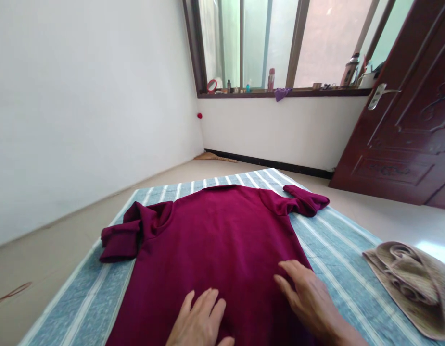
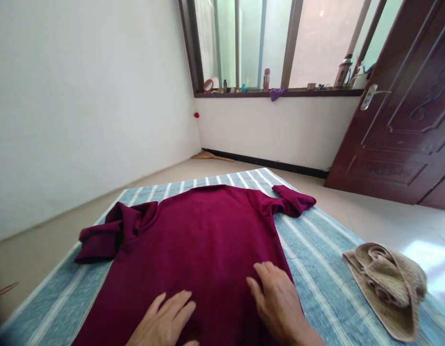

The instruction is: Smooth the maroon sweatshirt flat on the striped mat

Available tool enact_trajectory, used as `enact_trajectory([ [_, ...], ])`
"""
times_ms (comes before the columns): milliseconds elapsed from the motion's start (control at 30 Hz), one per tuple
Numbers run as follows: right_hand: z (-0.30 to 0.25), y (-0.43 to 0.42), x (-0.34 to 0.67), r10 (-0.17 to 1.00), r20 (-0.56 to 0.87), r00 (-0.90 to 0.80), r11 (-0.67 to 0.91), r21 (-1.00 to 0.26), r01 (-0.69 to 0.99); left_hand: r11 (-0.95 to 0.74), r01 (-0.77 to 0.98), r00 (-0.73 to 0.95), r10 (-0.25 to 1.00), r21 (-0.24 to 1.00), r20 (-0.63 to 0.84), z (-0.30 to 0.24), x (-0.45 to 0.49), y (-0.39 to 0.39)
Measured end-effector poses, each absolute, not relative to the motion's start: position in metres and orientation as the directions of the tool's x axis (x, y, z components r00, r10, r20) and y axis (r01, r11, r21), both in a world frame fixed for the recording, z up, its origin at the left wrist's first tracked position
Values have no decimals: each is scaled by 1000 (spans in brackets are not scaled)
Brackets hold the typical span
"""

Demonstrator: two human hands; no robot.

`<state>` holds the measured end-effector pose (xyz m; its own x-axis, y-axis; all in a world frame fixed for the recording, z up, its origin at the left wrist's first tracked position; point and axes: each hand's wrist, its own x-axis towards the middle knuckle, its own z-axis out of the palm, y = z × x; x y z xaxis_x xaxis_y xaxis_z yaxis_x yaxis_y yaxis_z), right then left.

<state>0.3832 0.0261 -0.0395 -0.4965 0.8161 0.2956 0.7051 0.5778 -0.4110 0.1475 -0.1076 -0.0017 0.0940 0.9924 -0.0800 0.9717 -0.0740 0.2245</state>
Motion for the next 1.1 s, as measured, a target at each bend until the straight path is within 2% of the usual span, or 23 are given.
enact_trajectory([
  [67, -22, 65, 370, 863, 221, -454, 500, -495, 710, -84, 972, 96, 994, 222, -44, 12, 164, -76],
  [133, -19, 105, 358, 908, 186, -375, 417, -493, 764, -48, 977, 64, 995, 206, -73, 17, 181, -45],
  [267, -40, 152, 344, 931, 162, -326, 363, -473, 803, 10, 976, 14, 994, 218, -108, -5, 196, -9],
  [433, -59, 160, 345, 929, 139, -342, 368, -448, 815, 8, 972, 23, 991, 235, -129, -38, 191, -12],
  [867, -63, 162, 334, 899, 137, -416, 438, -312, 843, 51, 976, -17, 987, 211, -161, -35, 195, -12],
  [1000, -66, 164, 331, 906, 162, -390, 423, -333, 843, 50, 975, -13, 985, 215, -172, -31, 195, -13],
  [1100, -64, 170, 334, 942, 169, -291, 335, -394, 856, 48, 973, -8, 984, 224, -176, -30, 195, -13],
])
